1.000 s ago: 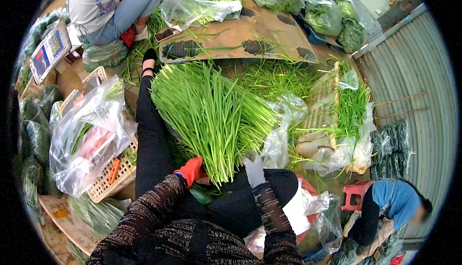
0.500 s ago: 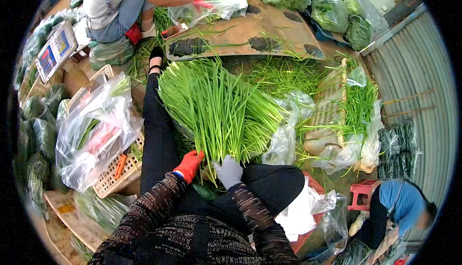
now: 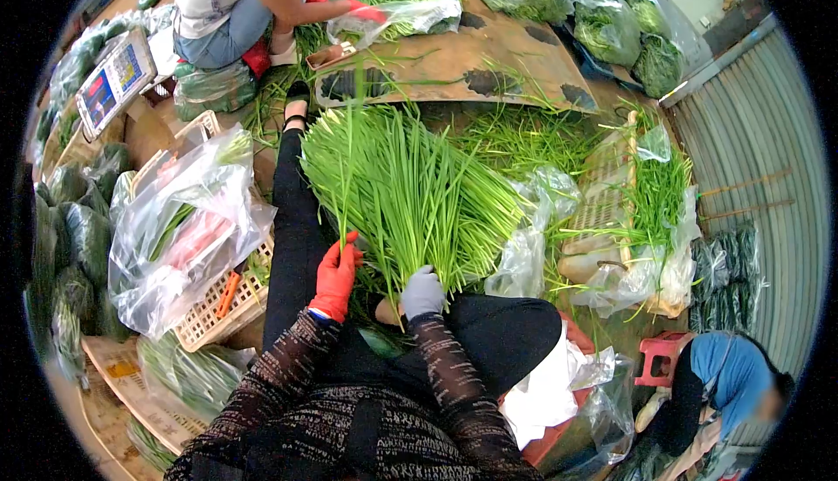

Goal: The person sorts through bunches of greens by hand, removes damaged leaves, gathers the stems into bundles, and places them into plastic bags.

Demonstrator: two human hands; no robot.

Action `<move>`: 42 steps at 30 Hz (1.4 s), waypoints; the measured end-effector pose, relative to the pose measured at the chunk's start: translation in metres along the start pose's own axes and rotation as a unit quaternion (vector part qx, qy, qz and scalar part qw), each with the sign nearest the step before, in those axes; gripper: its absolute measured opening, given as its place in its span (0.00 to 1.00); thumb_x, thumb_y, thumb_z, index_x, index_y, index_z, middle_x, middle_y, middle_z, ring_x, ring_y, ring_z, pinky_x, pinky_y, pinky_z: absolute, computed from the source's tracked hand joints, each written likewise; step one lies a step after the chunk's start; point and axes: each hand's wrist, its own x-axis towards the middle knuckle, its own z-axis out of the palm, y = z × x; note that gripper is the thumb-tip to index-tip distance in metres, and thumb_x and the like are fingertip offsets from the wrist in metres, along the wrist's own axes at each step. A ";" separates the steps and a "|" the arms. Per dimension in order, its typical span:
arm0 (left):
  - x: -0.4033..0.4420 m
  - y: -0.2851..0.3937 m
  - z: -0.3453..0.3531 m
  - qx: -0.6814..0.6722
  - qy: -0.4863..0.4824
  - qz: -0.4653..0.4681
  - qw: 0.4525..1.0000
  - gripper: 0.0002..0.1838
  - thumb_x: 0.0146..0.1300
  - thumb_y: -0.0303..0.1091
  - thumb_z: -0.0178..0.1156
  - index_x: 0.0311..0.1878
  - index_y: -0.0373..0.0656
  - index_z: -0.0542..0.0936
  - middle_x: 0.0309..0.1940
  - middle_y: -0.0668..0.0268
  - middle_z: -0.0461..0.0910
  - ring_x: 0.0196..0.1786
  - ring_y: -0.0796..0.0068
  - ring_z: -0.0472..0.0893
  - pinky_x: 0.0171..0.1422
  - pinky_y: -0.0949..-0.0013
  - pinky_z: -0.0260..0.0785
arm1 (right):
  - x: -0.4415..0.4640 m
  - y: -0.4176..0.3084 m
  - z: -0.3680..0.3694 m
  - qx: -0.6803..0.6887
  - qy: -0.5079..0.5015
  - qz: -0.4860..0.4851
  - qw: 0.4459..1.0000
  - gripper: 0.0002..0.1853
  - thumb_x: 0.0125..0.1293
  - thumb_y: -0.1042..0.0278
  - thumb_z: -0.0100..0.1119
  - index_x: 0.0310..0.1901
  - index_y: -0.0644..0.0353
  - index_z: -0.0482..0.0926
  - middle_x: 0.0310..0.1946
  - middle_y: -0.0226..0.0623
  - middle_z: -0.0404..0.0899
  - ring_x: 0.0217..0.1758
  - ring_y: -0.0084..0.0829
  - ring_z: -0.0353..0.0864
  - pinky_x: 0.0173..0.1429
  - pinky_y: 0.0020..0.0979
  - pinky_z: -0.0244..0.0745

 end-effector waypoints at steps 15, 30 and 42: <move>-0.024 0.084 0.012 -0.154 -0.348 -0.369 0.848 0.27 0.59 0.47 0.57 0.56 0.40 0.68 0.41 0.62 0.79 0.16 0.85 0.64 0.20 0.80 0.59 | -0.020 0.039 -0.061 0.298 -0.023 -0.072 0.952 0.17 0.52 0.68 0.59 0.42 0.66 0.73 0.27 0.45 0.78 0.27 0.43 0.78 0.32 0.41 0.73; 0.012 0.036 0.004 -0.357 -0.279 -0.320 0.832 0.19 0.63 0.36 0.50 0.56 0.42 0.70 0.31 0.67 0.81 0.11 0.87 0.59 0.15 0.80 0.53 | 0.008 0.171 -0.165 0.520 -0.047 0.057 0.851 0.09 0.58 0.74 0.47 0.36 0.68 0.76 0.24 0.40 0.75 0.25 0.28 0.73 0.31 0.28 0.68; -0.003 0.074 0.000 -0.234 -0.354 -0.279 0.861 0.28 0.62 0.45 0.54 0.62 0.44 0.64 0.40 0.69 0.79 0.27 0.87 0.70 0.31 0.81 0.64 | -0.056 0.003 -0.069 0.429 -0.155 -0.135 0.880 0.14 0.61 0.59 0.53 0.36 0.64 0.69 0.20 0.47 0.75 0.22 0.40 0.78 0.26 0.37 0.70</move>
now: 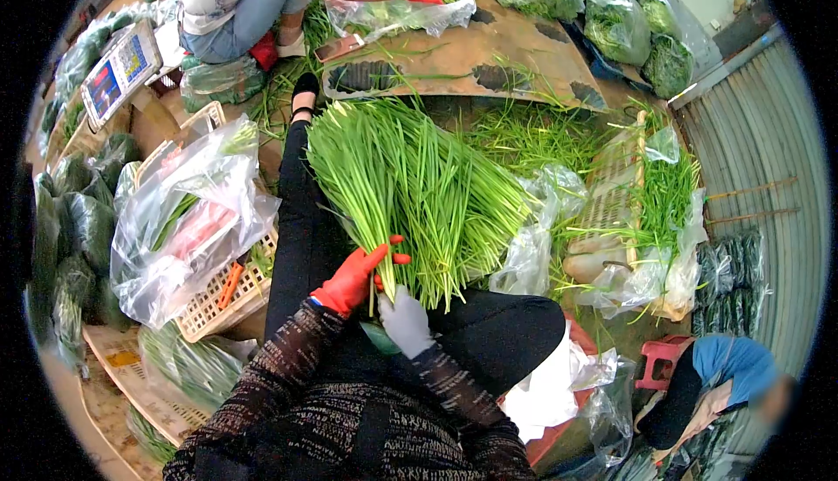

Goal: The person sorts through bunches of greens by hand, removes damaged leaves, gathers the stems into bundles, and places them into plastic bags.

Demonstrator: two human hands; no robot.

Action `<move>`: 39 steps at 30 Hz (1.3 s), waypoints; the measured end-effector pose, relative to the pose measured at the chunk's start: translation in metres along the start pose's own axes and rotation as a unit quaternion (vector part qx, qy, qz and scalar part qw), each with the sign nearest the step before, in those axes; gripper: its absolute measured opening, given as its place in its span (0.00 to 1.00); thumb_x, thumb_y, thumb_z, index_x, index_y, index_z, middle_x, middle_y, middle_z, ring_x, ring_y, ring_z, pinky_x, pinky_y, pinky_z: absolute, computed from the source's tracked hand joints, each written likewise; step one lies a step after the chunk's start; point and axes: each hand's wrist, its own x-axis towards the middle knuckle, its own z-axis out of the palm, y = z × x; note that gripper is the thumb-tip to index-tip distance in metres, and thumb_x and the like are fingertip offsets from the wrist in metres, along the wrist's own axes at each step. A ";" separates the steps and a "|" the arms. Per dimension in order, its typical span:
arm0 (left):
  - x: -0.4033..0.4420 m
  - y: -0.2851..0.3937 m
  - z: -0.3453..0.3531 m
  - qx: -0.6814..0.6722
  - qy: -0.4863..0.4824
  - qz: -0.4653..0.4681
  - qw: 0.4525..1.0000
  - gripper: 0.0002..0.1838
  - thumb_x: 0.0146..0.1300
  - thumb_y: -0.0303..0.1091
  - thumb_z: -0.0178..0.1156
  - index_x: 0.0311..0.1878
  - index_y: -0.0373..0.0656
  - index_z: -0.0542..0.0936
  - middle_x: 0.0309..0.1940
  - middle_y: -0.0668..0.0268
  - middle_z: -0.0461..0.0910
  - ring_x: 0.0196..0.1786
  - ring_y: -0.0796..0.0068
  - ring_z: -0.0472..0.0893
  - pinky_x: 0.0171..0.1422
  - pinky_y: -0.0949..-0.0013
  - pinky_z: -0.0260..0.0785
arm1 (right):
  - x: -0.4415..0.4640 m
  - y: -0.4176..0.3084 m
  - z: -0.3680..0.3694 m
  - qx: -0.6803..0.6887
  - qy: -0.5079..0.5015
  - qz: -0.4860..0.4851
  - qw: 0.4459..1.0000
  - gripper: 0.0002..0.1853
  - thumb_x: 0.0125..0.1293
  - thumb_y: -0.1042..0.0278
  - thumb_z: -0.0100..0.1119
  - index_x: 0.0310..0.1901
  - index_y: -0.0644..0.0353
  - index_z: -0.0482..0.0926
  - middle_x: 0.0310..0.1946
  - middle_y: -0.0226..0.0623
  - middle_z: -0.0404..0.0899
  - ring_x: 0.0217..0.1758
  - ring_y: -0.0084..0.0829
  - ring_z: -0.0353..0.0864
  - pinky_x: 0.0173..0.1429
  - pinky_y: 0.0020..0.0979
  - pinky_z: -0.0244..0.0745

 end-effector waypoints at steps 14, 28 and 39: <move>-0.020 -0.021 -0.047 -0.186 0.178 0.040 0.965 0.14 0.61 0.28 0.53 0.51 0.38 0.72 0.33 0.60 0.79 0.19 0.80 0.67 0.24 0.76 0.63 | 0.032 0.031 0.005 -0.189 0.024 0.036 0.981 0.09 0.55 0.66 0.52 0.36 0.61 0.74 0.26 0.49 0.77 0.32 0.49 0.77 0.36 0.45 0.71; 0.055 -0.075 -0.052 0.034 0.224 -0.137 0.964 0.11 0.51 0.30 0.61 0.34 0.32 0.76 0.21 0.60 0.77 0.19 0.71 0.75 0.23 0.66 0.69 | 0.036 0.043 0.022 -0.212 -0.043 0.179 0.960 0.22 0.58 0.59 0.50 0.50 0.65 0.66 0.29 0.54 0.78 0.35 0.52 0.78 0.40 0.48 0.72; 0.041 -0.056 -0.030 0.048 0.166 -0.127 0.977 0.11 0.49 0.29 0.64 0.36 0.35 0.80 0.20 0.67 0.76 0.16 0.81 0.68 0.21 0.75 0.63 | 0.041 0.081 0.030 -0.023 0.024 0.152 0.988 0.17 0.56 0.72 0.49 0.48 0.65 0.73 0.25 0.43 0.78 0.20 0.30 0.77 0.26 0.30 0.72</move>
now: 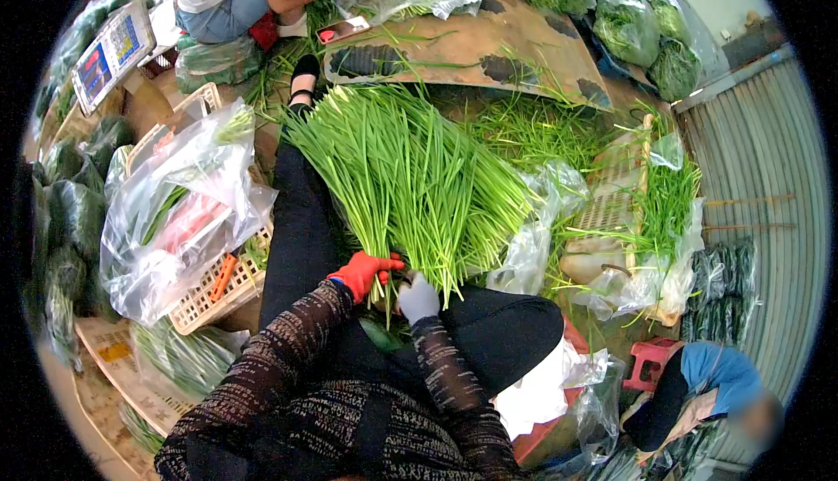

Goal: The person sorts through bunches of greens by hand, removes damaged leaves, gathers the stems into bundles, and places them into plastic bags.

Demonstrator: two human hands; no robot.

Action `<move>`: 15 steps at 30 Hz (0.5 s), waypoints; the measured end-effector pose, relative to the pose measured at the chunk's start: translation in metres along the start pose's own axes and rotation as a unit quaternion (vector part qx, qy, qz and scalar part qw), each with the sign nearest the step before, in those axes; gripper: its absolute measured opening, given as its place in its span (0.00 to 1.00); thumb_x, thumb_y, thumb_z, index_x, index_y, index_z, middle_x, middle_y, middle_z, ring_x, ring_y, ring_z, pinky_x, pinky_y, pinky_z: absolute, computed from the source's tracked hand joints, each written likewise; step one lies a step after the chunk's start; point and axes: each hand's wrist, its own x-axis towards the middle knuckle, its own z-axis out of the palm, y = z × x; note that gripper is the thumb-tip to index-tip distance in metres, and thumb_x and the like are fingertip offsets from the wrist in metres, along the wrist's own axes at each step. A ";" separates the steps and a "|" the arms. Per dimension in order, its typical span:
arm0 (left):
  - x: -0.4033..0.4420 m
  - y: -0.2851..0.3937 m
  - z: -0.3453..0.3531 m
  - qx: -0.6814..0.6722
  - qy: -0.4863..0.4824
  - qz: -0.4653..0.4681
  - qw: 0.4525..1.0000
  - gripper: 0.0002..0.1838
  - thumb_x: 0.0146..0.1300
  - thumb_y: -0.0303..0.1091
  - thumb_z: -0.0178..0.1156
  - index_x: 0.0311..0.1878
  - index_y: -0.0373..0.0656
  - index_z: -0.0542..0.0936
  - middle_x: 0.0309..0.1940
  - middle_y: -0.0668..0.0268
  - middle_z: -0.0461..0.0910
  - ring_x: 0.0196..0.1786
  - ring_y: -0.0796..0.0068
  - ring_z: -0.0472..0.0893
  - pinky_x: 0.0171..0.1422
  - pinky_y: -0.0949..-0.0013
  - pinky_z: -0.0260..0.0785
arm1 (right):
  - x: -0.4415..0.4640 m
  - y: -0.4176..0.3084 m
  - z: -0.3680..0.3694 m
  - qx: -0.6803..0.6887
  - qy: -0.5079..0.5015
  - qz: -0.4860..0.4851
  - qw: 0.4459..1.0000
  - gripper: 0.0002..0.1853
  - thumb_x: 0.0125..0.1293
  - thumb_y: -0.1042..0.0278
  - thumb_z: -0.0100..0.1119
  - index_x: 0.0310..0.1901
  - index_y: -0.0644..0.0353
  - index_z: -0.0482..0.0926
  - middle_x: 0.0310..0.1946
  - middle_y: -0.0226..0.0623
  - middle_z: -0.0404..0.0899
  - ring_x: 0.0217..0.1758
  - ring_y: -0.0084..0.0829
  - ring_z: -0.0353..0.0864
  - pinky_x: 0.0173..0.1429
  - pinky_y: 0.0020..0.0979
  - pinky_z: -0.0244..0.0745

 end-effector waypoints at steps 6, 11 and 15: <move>-0.009 0.012 -0.012 -0.042 -0.031 0.018 0.998 0.12 0.49 0.27 0.63 0.40 0.36 0.80 0.20 0.69 0.75 0.15 0.83 0.65 0.21 0.76 0.60 | -0.009 -0.014 -0.041 0.322 0.072 0.072 0.941 0.11 0.59 0.76 0.47 0.42 0.68 0.73 0.23 0.35 0.76 0.21 0.22 0.74 0.26 0.23 0.69; -0.011 0.014 -0.013 -0.071 -0.036 0.030 0.996 0.15 0.49 0.25 0.62 0.43 0.36 0.79 0.22 0.70 0.75 0.16 0.82 0.65 0.22 0.76 0.61 | -0.011 -0.018 -0.027 0.044 0.029 -0.056 0.997 0.12 0.58 0.70 0.51 0.41 0.65 0.77 0.28 0.45 0.80 0.32 0.36 0.80 0.38 0.32 0.73; -0.035 0.029 -0.014 0.029 -0.032 0.059 0.997 0.19 0.54 0.29 0.56 0.51 0.37 0.73 0.20 0.73 0.73 0.16 0.85 0.62 0.23 0.79 0.59 | -0.010 -0.040 -0.010 -0.134 -0.029 0.060 0.989 0.14 0.57 0.63 0.53 0.39 0.64 0.78 0.33 0.51 0.79 0.39 0.50 0.77 0.44 0.43 0.72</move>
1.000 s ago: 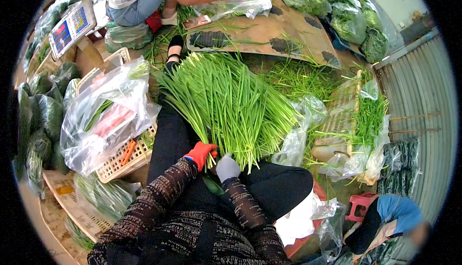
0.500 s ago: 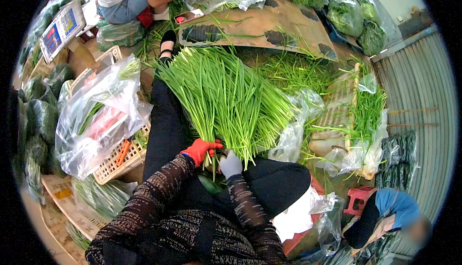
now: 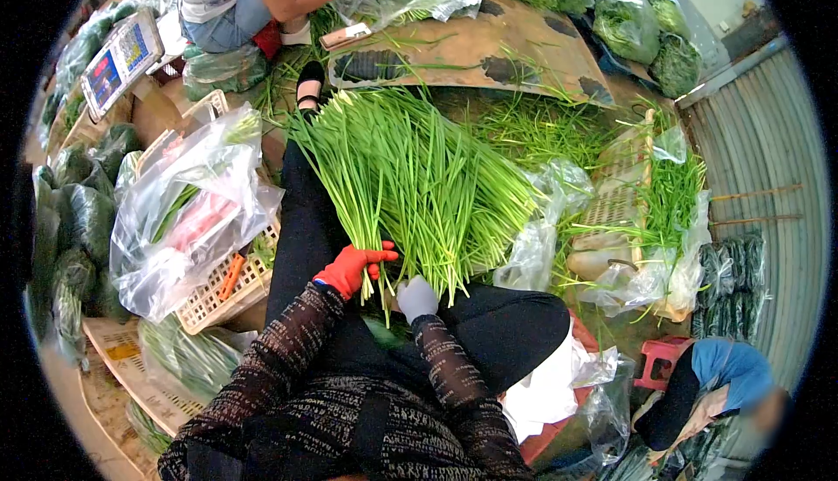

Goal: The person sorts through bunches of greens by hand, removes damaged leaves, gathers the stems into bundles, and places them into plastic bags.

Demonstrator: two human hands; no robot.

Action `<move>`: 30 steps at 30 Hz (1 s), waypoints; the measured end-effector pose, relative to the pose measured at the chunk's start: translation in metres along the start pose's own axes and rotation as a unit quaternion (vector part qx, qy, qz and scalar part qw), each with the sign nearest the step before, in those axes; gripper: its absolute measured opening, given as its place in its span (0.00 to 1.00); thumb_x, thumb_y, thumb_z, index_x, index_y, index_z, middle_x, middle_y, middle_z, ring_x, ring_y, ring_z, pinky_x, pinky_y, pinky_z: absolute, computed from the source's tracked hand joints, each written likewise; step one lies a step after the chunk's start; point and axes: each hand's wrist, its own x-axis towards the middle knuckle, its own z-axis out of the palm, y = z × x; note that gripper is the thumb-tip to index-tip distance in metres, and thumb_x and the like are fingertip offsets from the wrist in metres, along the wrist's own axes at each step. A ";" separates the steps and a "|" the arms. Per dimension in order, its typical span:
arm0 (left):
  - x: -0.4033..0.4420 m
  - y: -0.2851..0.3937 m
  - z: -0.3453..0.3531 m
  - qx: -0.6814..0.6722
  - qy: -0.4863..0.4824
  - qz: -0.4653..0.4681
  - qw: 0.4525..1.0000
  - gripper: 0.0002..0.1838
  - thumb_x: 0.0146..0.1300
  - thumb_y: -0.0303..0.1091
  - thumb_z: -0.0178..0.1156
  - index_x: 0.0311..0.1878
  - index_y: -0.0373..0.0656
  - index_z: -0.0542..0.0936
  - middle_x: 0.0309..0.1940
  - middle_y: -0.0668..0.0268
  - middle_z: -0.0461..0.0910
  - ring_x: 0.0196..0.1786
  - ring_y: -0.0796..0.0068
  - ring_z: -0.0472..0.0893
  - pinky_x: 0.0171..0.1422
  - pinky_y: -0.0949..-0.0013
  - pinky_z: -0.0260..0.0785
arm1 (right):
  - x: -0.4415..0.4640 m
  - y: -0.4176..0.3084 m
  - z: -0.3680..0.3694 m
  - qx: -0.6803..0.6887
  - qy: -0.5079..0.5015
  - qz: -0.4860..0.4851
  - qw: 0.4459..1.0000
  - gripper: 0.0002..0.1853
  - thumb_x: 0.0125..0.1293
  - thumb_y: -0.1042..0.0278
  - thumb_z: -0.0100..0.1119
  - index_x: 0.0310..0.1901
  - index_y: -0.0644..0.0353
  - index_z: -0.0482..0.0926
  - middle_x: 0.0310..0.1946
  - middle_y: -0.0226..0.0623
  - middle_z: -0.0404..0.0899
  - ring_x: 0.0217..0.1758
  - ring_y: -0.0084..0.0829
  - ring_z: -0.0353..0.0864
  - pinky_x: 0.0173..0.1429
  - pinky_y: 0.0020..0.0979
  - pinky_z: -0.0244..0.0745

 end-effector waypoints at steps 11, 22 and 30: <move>-0.029 0.021 -0.022 -0.124 -0.061 0.055 0.989 0.22 0.55 0.30 0.56 0.55 0.39 0.71 0.34 0.69 0.80 0.16 0.88 0.61 0.21 0.82 0.56 | -0.021 0.029 -0.049 0.260 0.098 -0.122 0.953 0.14 0.58 0.64 0.55 0.37 0.68 0.74 0.23 0.39 0.76 0.17 0.26 0.72 0.22 0.26 0.66; -0.032 0.017 -0.010 -0.139 -0.166 0.043 0.975 0.27 0.55 0.32 0.55 0.60 0.39 0.66 0.41 0.69 0.79 0.17 0.89 0.60 0.23 0.82 0.56 | -0.097 -0.032 -0.117 0.605 0.069 -0.025 0.793 0.12 0.63 0.72 0.47 0.47 0.65 0.68 0.19 0.26 0.68 0.15 0.14 0.64 0.15 0.15 0.57; -0.037 0.005 -0.004 -0.120 -0.177 0.028 0.977 0.26 0.56 0.33 0.55 0.59 0.39 0.67 0.40 0.69 0.79 0.18 0.87 0.62 0.23 0.80 0.58 | -0.039 0.009 0.017 0.334 -0.034 -0.156 0.929 0.06 0.62 0.71 0.54 0.37 0.64 0.70 0.26 0.23 0.68 0.27 0.14 0.64 0.29 0.19 0.62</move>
